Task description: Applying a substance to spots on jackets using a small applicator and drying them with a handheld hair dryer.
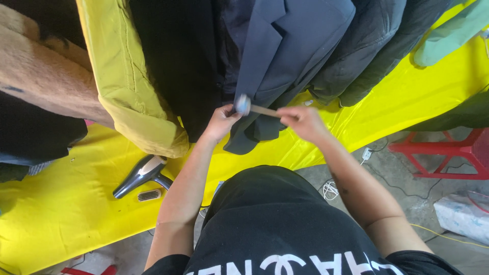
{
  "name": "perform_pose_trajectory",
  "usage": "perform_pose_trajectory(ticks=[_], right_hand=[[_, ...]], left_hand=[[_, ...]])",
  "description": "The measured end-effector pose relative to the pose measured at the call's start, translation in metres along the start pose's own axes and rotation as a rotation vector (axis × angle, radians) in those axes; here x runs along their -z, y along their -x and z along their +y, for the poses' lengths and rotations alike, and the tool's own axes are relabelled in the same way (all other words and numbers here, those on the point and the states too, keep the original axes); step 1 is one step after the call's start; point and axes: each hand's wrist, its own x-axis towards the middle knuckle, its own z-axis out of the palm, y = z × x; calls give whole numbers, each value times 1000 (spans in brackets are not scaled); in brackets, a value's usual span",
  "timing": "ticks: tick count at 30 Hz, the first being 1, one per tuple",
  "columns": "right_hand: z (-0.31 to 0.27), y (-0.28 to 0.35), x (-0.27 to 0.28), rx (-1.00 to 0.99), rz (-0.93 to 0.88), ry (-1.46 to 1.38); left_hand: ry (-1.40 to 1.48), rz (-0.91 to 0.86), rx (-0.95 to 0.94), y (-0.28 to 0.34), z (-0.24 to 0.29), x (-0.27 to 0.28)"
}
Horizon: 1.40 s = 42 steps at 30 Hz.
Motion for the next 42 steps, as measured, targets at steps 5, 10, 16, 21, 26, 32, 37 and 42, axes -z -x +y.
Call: perform_pose_trajectory(ticks=[5, 10, 16, 21, 26, 32, 37, 42], right_hand=[[-3, 0, 6, -14, -46, 112], [2, -19, 38, 75, 263, 96], [10, -5, 8, -18, 231, -14], [6, 3, -2, -137, -106, 254], [5, -21, 36, 86, 250, 72], [12, -16, 16, 70, 257, 20], [-16, -1, 4, -136, -131, 163], [-3, -29, 39, 87, 246, 110]], left_hand=[[-47, 69, -26, 2, -13, -5], [-166, -19, -16, 11, -3, -11], [-184, -34, 16, 9, -8, -6], [-188, -22, 88, 30, 35, -7], [-183, -48, 94, 13, 2, -6], [-145, -38, 25, 12, -1, -4], [-94, 4, 12, 5, -7, -3], [-172, -23, 48, 2, -6, -4]])
